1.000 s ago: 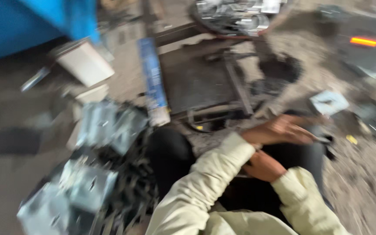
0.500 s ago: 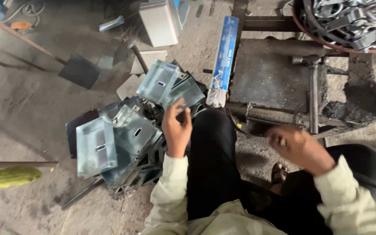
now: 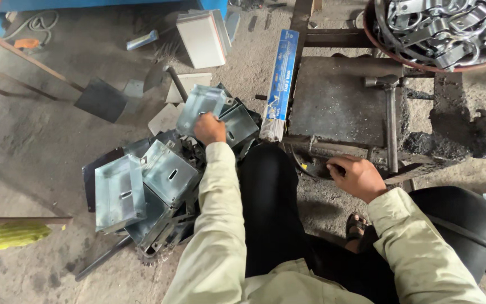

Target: The person sits on the floor and welds metal components onto small rectangular metal boxes using a handheld welding torch. They repeatedly pick up a box, attach a metal piece, weld it in place, and then set the finished box aside.

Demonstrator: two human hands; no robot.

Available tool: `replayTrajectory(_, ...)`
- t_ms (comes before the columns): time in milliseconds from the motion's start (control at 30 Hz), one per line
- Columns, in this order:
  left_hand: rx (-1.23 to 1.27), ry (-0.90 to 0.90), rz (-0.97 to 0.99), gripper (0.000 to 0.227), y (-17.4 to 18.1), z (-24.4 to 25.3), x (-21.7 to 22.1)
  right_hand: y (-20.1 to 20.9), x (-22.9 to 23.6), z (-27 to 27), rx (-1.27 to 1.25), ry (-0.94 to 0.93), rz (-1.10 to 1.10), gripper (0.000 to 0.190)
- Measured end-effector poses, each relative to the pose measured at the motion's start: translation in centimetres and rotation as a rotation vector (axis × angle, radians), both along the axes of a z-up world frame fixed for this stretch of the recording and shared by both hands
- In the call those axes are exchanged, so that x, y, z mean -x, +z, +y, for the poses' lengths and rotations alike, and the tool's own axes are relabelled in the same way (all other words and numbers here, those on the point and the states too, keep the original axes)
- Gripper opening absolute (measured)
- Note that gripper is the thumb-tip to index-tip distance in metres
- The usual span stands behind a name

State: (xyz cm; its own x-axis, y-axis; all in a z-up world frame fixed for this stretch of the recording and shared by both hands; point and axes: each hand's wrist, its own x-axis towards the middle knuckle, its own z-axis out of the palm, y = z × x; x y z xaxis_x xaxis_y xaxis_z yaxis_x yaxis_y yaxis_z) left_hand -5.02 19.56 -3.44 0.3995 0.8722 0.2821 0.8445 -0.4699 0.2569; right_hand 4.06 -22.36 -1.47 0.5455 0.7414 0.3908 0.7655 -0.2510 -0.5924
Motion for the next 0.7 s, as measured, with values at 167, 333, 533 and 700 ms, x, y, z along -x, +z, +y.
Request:
replayTrajectory(167,0.008,-0.082,-0.711,0.017,0.5,1.1,0.6,0.3,-0.5,-0.5,-0.023,-0.009,0.022,0.018)
replayTrajectory(333,0.982,-0.404,-1.418,0.013,1.3,-1.8,-0.4,0.1,-0.1,0.7,0.047,-0.005,0.036,0.016)
replayTrajectory(533,1.051,-0.579,-1.085,0.019,2.4,-11.4,-6.5,-0.2,-0.1,0.3,0.003,-0.008,-0.035,0.014)
replayTrajectory(700,0.585,-0.812,-0.194,0.03,4.4,-20.2,-9.5,-0.6,-1.0,-1.3,0.063,-0.071,0.036,0.016)
